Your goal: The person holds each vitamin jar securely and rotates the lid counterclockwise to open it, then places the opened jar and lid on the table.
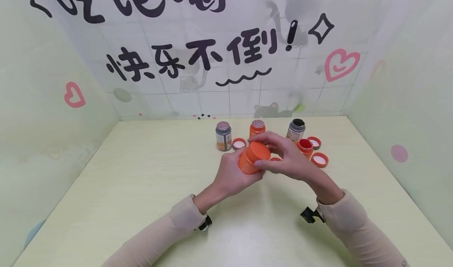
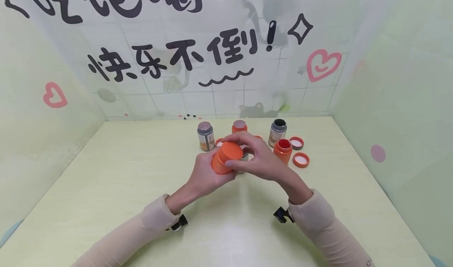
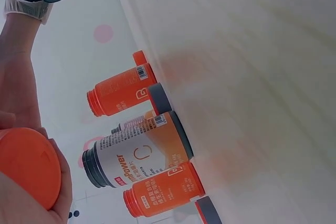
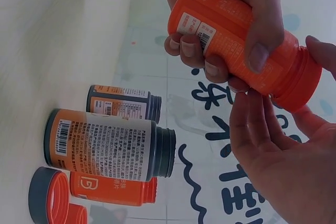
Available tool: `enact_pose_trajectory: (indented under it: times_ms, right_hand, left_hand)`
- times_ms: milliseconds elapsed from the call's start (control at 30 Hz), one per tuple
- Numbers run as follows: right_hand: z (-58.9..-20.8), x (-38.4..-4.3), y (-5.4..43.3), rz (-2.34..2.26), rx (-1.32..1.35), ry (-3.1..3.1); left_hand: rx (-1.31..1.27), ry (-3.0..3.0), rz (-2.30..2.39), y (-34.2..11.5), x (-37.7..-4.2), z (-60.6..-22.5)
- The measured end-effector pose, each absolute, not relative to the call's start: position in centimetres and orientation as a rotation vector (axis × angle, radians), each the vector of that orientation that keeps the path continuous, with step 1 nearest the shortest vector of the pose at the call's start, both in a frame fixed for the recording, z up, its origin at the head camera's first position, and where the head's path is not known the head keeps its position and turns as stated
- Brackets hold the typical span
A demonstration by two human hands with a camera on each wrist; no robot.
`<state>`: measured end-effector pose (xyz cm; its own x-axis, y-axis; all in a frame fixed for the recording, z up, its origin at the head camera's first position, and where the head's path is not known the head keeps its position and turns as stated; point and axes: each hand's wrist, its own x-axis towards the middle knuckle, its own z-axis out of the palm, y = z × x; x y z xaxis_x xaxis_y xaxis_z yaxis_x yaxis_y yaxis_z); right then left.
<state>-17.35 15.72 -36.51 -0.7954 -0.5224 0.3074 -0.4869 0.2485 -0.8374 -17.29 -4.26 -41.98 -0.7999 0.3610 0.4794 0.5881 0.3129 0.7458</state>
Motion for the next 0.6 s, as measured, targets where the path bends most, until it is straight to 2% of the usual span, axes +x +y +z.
enact_pose_trajectory:
  times_ms: [600]
  right_hand:
    - [-36.28,-17.38,16.42,-1.677,-1.247,2.434]
  left_hand:
    - [-0.854,-2.369,-1.509,-4.30,-17.20,-41.87]
